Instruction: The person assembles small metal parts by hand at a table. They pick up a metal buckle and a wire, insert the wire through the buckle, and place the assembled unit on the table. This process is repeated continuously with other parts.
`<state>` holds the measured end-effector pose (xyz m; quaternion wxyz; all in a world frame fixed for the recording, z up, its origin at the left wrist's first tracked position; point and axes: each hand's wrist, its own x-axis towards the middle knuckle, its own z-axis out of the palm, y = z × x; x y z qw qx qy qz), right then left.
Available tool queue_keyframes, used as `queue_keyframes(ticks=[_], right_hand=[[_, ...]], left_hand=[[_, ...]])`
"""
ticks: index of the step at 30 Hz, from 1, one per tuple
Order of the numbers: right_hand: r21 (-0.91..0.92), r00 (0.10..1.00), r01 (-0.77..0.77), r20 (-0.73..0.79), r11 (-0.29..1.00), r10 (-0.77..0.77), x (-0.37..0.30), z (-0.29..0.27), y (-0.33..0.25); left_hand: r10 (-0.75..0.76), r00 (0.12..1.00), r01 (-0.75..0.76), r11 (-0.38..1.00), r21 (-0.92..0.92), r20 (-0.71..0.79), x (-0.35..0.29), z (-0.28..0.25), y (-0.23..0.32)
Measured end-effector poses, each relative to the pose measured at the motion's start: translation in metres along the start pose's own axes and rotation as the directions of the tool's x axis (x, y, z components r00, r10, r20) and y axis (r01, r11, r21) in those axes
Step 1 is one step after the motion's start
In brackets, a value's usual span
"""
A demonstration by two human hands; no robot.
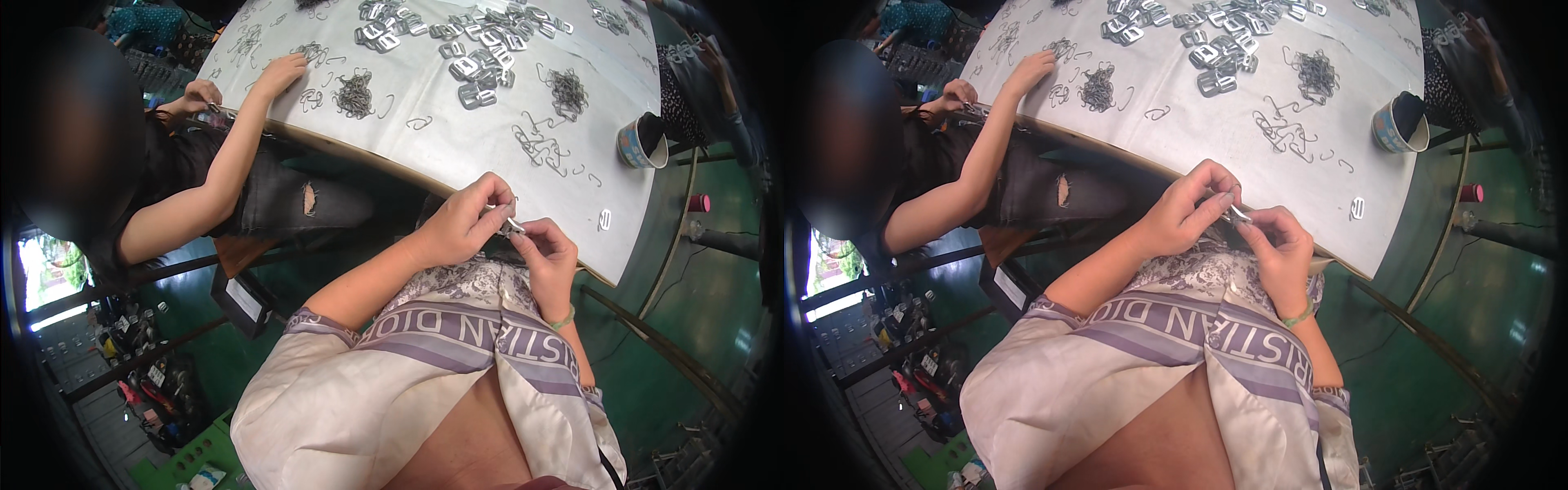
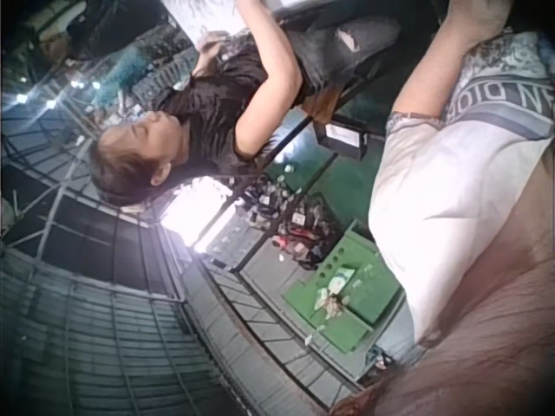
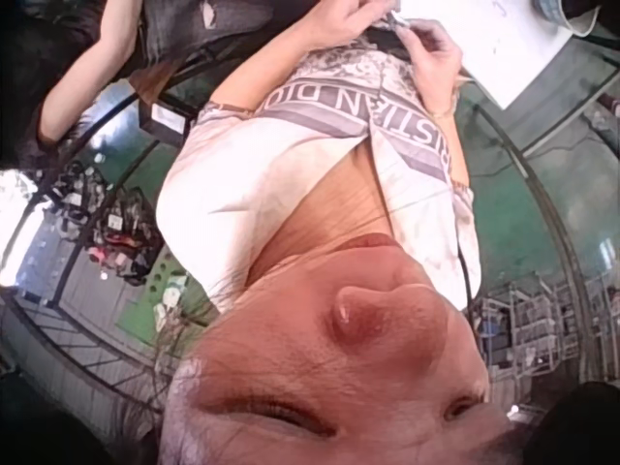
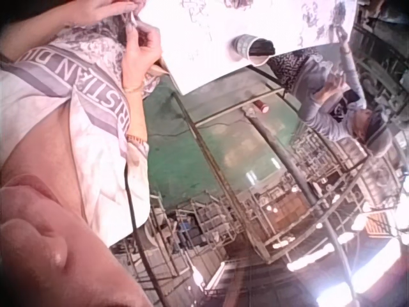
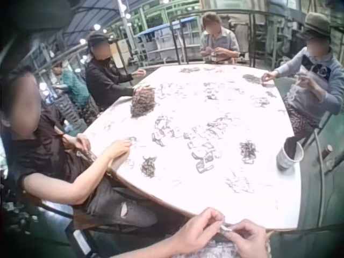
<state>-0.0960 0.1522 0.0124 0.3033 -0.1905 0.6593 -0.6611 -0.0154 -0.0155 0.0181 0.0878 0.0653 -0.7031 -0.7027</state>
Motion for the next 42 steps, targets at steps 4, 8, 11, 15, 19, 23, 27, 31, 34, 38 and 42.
queue_keyframes(ticks=[4, 8, 11, 15, 19, 23, 27, 31, 34, 38, 42], right_hand=[[-0.010, 1.000, 0.001, 0.017, 1.000, 0.000, 0.000, 0.003, 0.000], [-0.071, 0.988, 0.109, 0.121, 0.991, -0.100, 0.021, -0.013, 0.003], [-0.377, 0.956, 0.286, 0.047, 0.881, -0.290, 0.067, -0.014, 0.006], [-0.627, 0.922, 0.366, 0.142, 0.688, -0.361, 0.133, 0.008, 0.007], [-0.770, 0.696, 0.584, 0.314, 0.256, -0.646, 0.187, 0.044, 0.024], [-0.803, 0.751, 0.578, 0.454, 0.145, -0.479, 0.227, 0.058, 0.040], [-0.840, 0.877, 0.456, 0.367, 0.294, -0.310, 0.226, 0.066, 0.033], [-0.803, 0.908, 0.418, 0.356, 0.425, -0.220, 0.203, 0.046, 0.002], [-0.288, 0.962, -0.020, 0.256, 0.957, 0.097, 0.161, 0.025, -0.017], [-0.023, 0.976, -0.081, 0.200, 0.996, 0.084, 0.101, 0.004, -0.027], [-0.036, 0.995, -0.031, 0.095, 0.999, 0.034, 0.059, -0.004, -0.030]], left_hand=[[0.100, 0.995, -0.097, 0.989, 0.107, -0.020, -0.005, 0.003, 0.002], [0.208, 0.978, -0.200, 0.964, 0.176, -0.026, -0.010, 0.004, 0.003], [0.282, 0.959, -0.274, 0.942, 0.197, -0.017, -0.012, 0.005, 0.000], [0.273, 0.962, -0.263, 0.936, 0.234, -0.009, -0.013, 0.009, 0.005], [0.268, 0.963, -0.252, 0.933, 0.256, -0.029, -0.016, 0.015, 0.002], [0.276, 0.961, -0.261, 0.931, 0.253, -0.025, -0.018, 0.017, -0.002], [0.249, 0.968, -0.231, 0.939, 0.256, -0.039, -0.021, 0.012, -0.003], [0.240, 0.968, -0.209, 0.934, 0.290, -0.075, -0.019, 0.015, -0.004], [0.246, 0.961, -0.196, 0.930, 0.312, -0.130, -0.015, 0.016, -0.007], [0.237, 0.948, -0.154, 0.925, 0.346, -0.212, -0.013, 0.015, -0.003], [0.262, 0.937, -0.146, 0.895, 0.421, -0.231, -0.009, 0.019, -0.005]])
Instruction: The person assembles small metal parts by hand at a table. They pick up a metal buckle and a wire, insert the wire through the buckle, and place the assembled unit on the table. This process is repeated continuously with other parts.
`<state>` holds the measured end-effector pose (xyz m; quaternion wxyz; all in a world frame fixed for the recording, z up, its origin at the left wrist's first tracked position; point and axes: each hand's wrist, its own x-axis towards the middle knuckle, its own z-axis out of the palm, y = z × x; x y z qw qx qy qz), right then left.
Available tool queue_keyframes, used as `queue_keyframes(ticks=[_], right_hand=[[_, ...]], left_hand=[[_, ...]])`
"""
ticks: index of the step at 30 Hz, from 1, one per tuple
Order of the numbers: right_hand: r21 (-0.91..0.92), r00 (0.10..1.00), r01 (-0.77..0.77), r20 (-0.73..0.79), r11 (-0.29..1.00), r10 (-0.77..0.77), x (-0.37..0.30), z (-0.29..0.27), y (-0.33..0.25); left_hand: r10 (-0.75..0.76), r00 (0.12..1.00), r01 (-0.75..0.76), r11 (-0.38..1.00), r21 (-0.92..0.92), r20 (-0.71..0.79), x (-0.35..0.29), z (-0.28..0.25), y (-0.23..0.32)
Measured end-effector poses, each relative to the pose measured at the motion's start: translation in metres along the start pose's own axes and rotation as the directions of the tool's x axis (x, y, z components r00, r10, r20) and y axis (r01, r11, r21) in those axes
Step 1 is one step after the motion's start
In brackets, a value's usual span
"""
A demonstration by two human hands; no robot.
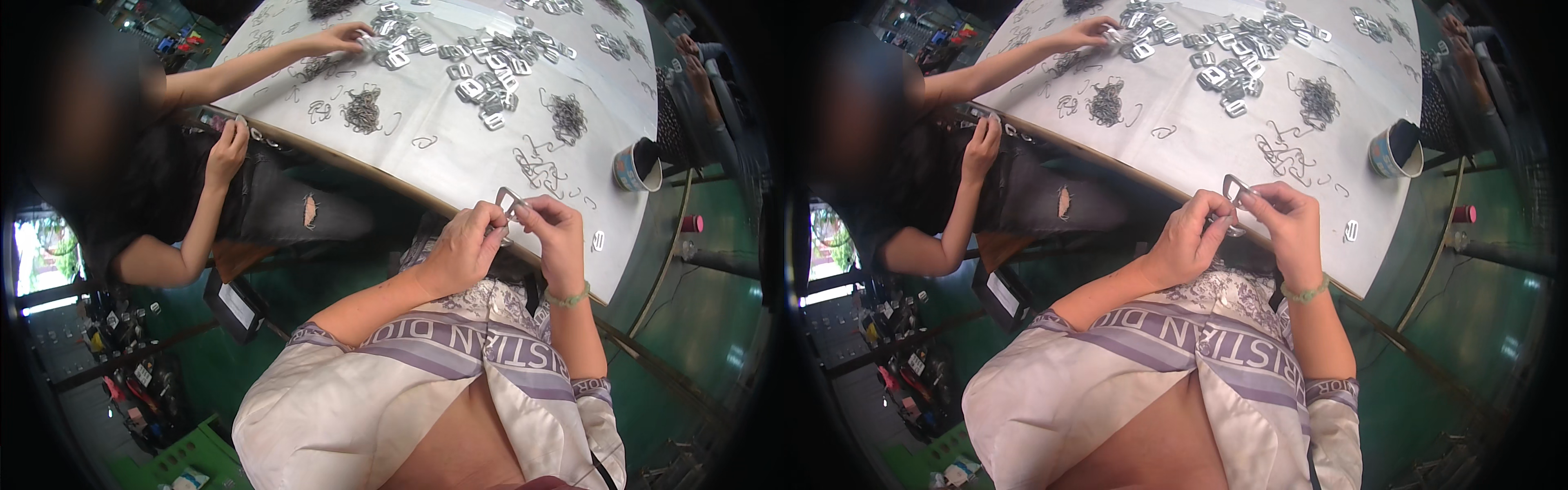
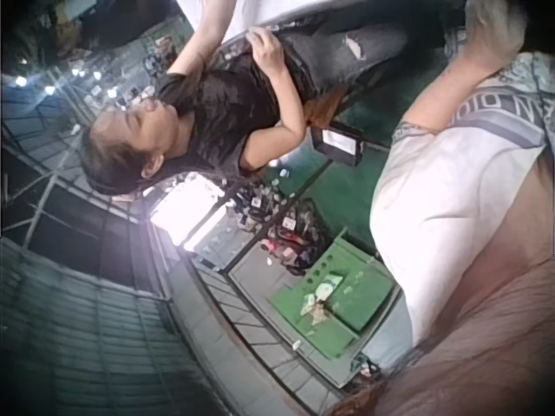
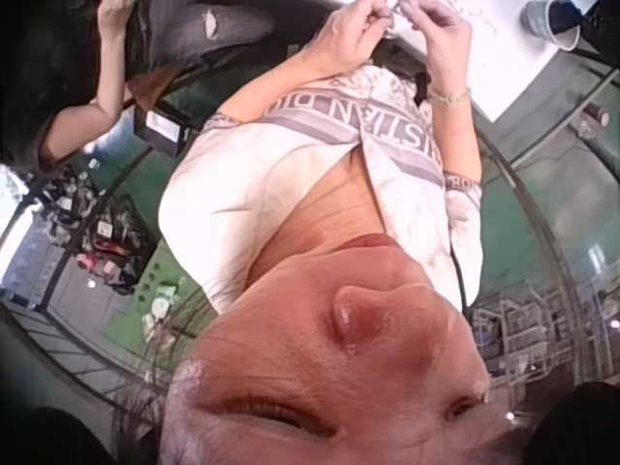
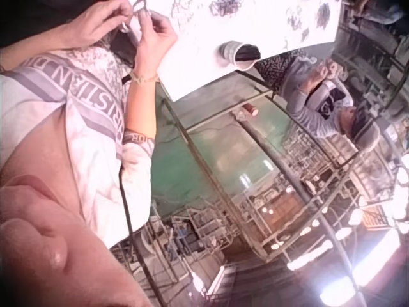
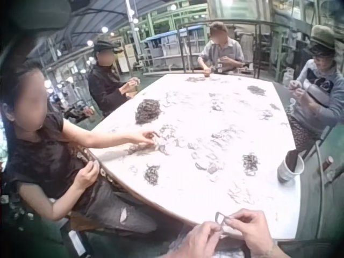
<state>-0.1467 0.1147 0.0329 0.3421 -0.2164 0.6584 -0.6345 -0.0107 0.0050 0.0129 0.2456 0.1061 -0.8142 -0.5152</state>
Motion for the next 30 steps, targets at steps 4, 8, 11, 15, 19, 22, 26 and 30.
queue_keyframes(ticks=[4, 8, 11, 15, 19, 22, 26, 30], right_hand=[[-0.047, 0.993, 0.084, -0.081, 0.995, -0.087, -0.023, 0.003, 0.004], [-0.158, 0.975, 0.144, -0.148, 0.977, -0.167, -0.035, 0.004, 0.012], [-0.204, 0.961, 0.182, -0.170, 0.962, -0.218, -0.041, 0.000, 0.013], [-0.211, 0.956, 0.190, -0.181, 0.959, -0.229, -0.052, -0.005, 0.016], [-0.152, 0.970, 0.162, -0.159, 0.975, -0.186, -0.059, -0.006, 0.021], [-0.089, 0.977, 0.135, -0.154, 0.987, -0.148, -0.065, -0.003, 0.019], [-0.054, 0.979, 0.129, -0.153, 0.990, -0.136, -0.070, -0.002, 0.022], [-0.079, 0.982, 0.122, -0.135, 0.989, -0.132, -0.073, -0.006, 0.027]], left_hand=[[0.025, 0.999, -0.029, 0.993, 0.112, 0.035, 0.000, 0.005, 0.003], [0.014, 0.999, -0.019, 0.992, 0.121, 0.046, -0.002, 0.011, 0.001], [-0.023, 0.988, 0.016, 0.999, 0.049, 0.152, 0.002, 0.005, 0.002], [-0.093, 0.959, 0.105, 0.994, -0.030, 0.268, 0.031, -0.016, -0.005], [0.171, 0.978, -0.199, 0.934, 0.296, 0.120, 0.078, 0.005, -0.050], [0.273, 0.941, -0.338, 0.786, 0.518, 0.200, 0.106, 0.034, -0.073], [0.171, 0.914, -0.395, 0.577, 0.715, 0.368, 0.124, 0.059, -0.069], [0.102, 0.898, -0.417, 0.504, 0.756, 0.428, 0.129, 0.067, -0.064]])
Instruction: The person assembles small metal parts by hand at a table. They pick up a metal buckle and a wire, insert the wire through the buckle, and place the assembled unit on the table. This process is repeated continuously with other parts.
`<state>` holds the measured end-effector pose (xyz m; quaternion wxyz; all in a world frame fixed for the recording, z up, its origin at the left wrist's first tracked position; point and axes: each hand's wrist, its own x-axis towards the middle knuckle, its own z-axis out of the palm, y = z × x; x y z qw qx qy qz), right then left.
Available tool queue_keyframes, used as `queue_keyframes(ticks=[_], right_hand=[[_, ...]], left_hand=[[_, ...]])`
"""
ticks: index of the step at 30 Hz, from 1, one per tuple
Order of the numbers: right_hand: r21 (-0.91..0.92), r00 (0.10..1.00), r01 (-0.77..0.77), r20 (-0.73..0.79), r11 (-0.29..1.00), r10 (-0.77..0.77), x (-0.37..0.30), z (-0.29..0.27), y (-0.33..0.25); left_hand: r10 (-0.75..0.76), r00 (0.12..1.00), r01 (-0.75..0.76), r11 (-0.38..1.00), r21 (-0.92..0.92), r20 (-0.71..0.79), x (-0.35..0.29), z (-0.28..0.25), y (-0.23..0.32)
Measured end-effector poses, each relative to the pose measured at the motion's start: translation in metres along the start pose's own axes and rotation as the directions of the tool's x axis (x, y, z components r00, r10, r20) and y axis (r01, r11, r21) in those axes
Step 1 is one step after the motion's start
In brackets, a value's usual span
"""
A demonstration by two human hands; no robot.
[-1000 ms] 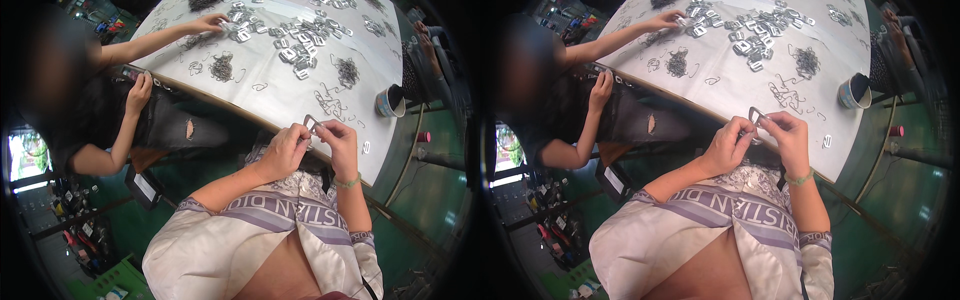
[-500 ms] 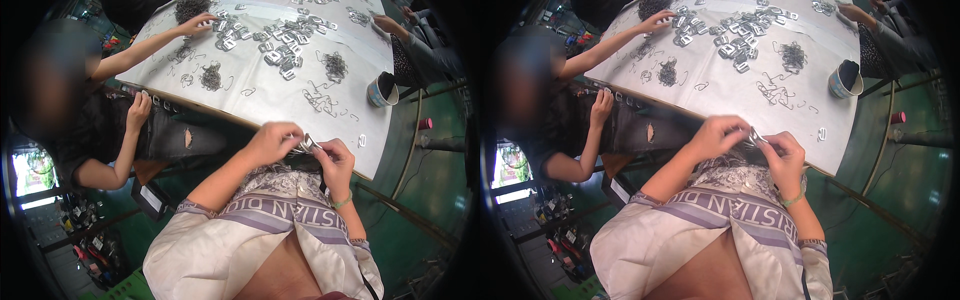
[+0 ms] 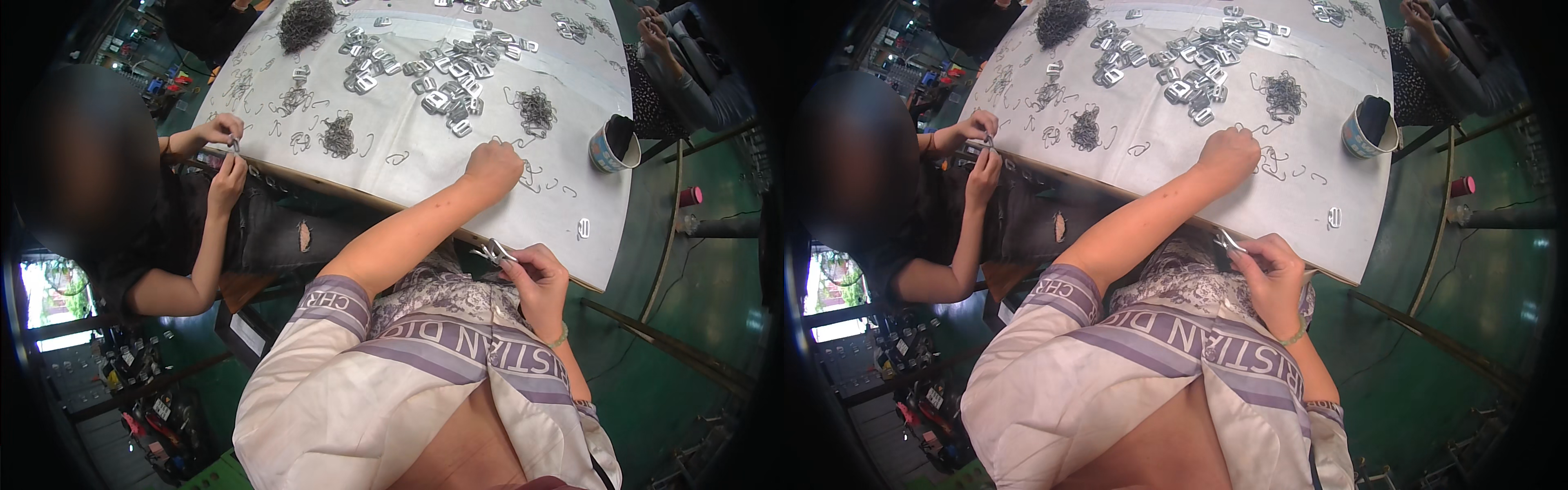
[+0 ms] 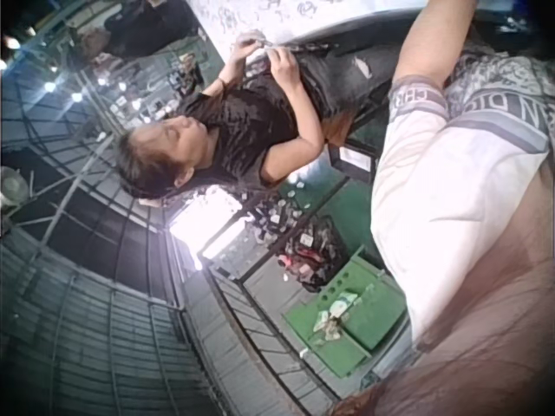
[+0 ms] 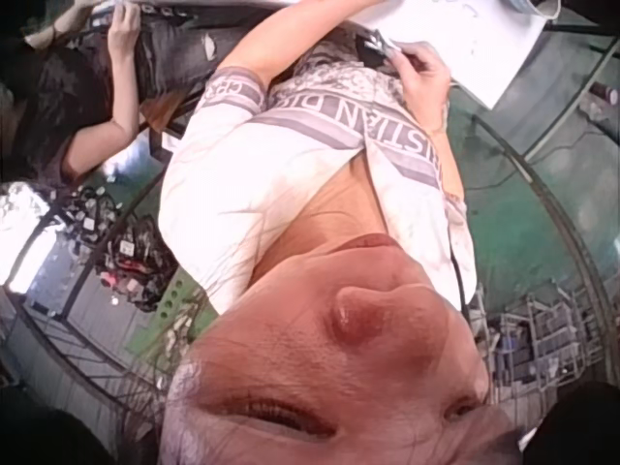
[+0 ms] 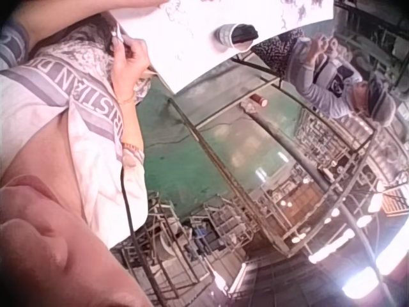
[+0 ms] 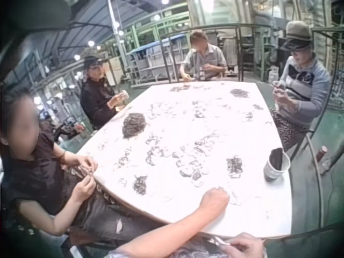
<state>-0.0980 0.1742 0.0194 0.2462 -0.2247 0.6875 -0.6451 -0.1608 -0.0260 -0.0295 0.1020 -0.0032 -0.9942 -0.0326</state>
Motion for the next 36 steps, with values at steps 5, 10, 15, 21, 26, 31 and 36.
queue_keyframes(ticks=[5, 10, 15, 21, 26, 31, 36], right_hand=[[0.040, 1.000, -0.005, 0.010, 0.999, 0.005, -0.001, 0.003, -0.003], [0.053, 1.000, -0.012, -0.023, 0.999, 0.013, 0.002, 0.002, 0.000], [0.091, 0.997, -0.073, -0.031, 0.993, 0.076, 0.003, 0.006, -0.002], [0.108, 0.997, -0.058, -0.042, 0.992, 0.063, 0.005, 0.009, -0.004], [0.094, 0.997, -0.071, -0.004, 0.993, 0.072, 0.005, 0.012, -0.005], [-0.288, 0.992, 0.126, 0.048, 0.949, -0.117, 0.019, -0.011, 0.011], [-0.831, 0.913, 0.270, 0.060, 0.487, -0.404, 0.076, -0.044, 0.043]], left_hand=[[-0.069, 0.991, 0.047, 0.983, -0.177, -0.119, -0.002, 0.010, -0.021], [-0.261, 0.962, 0.217, 0.578, -0.787, 0.073, -0.026, -0.041, -0.026], [-0.055, 0.998, 0.022, 0.251, -0.968, 0.009, -0.079, -0.082, -0.011], [0.001, 0.998, 0.054, 0.289, -0.956, 0.057, -0.115, -0.090, 0.012], [-0.070, 0.997, 0.048, 0.339, -0.940, 0.026, -0.118, -0.080, 0.017], [-0.121, 0.992, 0.082, 0.333, -0.939, 0.044, -0.124, -0.085, 0.024], [-0.123, 0.992, 0.063, 0.369, -0.927, 0.019, -0.127, -0.079, 0.026]])
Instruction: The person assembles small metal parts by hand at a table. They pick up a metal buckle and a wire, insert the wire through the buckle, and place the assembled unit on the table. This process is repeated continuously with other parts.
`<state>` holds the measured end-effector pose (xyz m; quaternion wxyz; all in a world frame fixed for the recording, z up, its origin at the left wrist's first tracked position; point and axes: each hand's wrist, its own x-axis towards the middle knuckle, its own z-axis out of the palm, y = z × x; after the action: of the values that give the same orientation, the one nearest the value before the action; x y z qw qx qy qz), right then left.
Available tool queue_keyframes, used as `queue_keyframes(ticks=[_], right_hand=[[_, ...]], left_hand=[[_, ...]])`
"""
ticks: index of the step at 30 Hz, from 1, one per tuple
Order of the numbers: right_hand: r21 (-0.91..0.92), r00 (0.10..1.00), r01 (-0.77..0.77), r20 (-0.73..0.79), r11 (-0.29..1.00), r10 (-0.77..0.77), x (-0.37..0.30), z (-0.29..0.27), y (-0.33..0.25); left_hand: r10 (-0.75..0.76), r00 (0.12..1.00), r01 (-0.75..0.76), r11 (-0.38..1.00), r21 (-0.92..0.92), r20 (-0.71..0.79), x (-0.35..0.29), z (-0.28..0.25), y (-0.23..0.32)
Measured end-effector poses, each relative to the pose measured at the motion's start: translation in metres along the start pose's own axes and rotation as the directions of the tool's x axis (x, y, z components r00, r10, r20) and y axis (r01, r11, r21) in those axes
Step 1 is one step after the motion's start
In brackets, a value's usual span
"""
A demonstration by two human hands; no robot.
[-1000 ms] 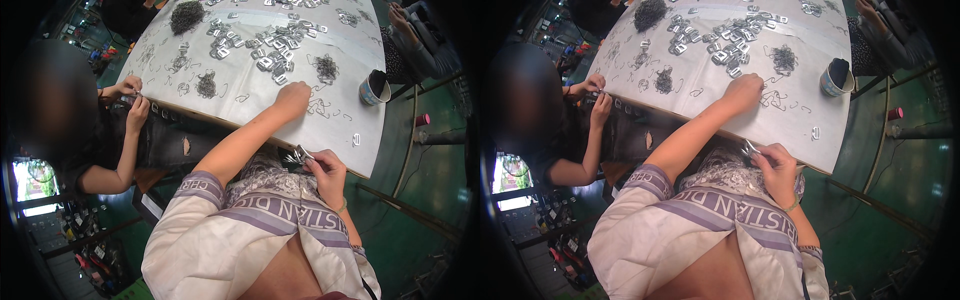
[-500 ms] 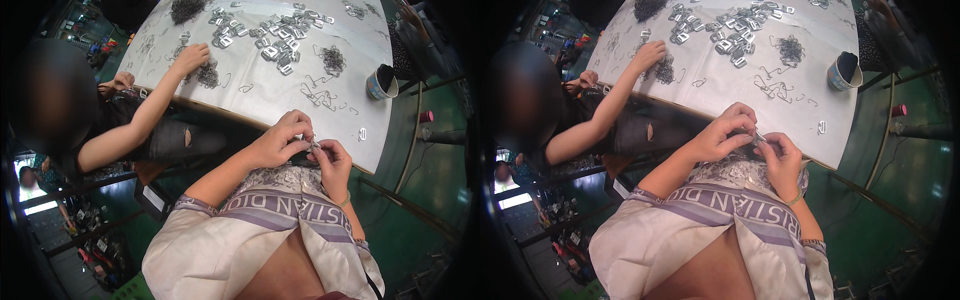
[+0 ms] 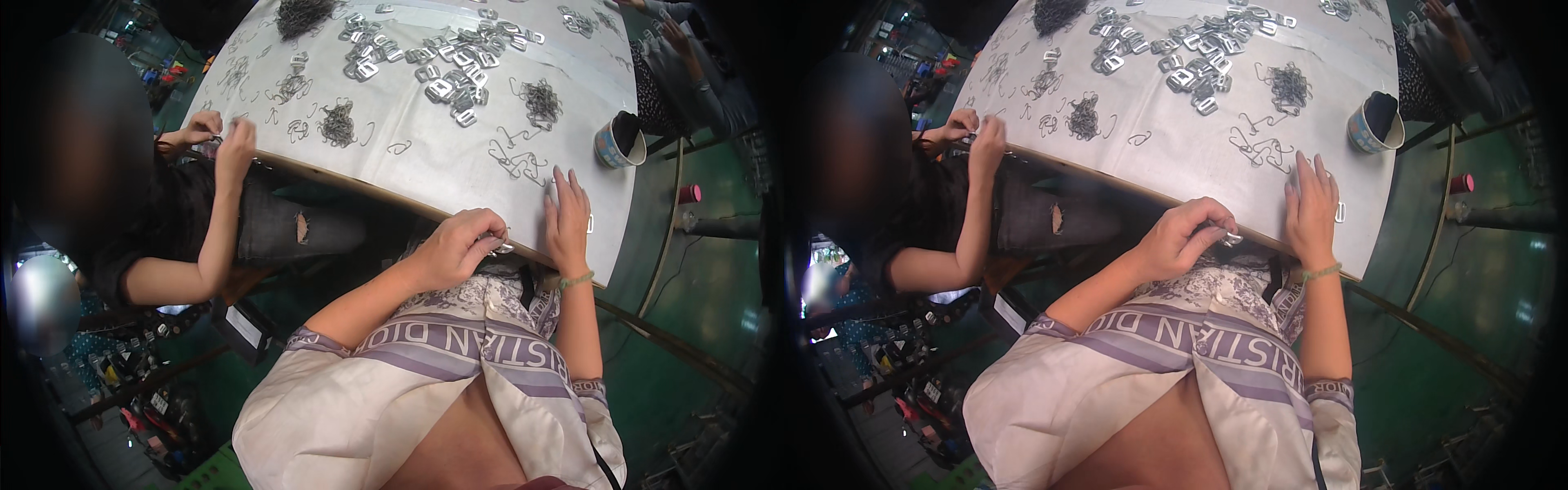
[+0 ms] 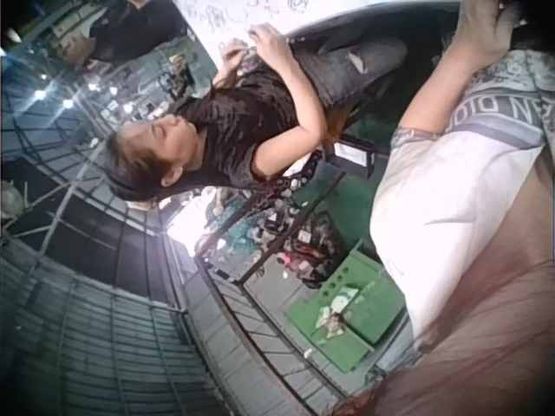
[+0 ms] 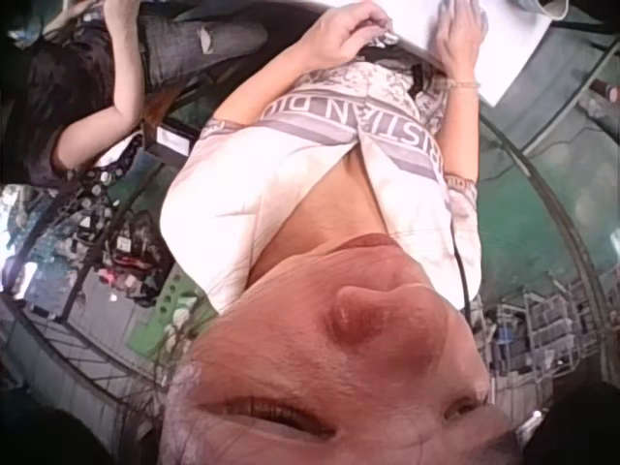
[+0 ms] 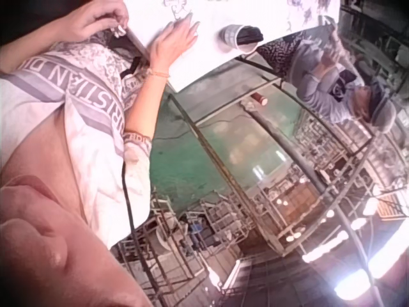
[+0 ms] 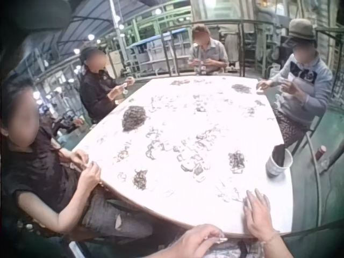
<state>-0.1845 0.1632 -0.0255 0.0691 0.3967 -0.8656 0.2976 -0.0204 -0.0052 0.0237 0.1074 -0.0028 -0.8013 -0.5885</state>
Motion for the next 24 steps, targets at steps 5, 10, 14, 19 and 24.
queue_keyframes(ticks=[5, 10, 14, 19, 24], right_hand=[[-0.161, 0.979, 0.041, 0.206, 0.986, -0.008, 0.015, 0.010, 0.020], [-0.340, 0.987, -0.050, 0.126, 0.939, 0.099, 0.009, 0.004, 0.041], [-0.310, 0.985, -0.102, 0.099, 0.945, 0.139, -0.001, -0.002, 0.045], [-0.258, 0.995, -0.018, 0.090, 0.966, 0.042, -0.007, 0.007, 0.037], [-0.159, 1.000, 0.009, 0.011, 0.987, -0.008, 0.023, 0.014, 0.029]], left_hand=[[0.009, 1.000, -0.009, 1.000, 0.012, -0.014, 0.000, 0.000, 0.003], [0.020, 0.999, -0.019, 1.000, 0.023, -0.038, -0.003, -0.002, 0.001], [0.009, 1.000, -0.008, 1.000, 0.020, -0.029, -0.002, -0.002, 0.002], [0.038, 0.998, -0.037, 0.999, 0.027, -0.045, 0.000, 0.002, 0.001], [0.045, 0.998, -0.043, 0.998, 0.049, -0.041, -0.004, 0.004, 0.000]])
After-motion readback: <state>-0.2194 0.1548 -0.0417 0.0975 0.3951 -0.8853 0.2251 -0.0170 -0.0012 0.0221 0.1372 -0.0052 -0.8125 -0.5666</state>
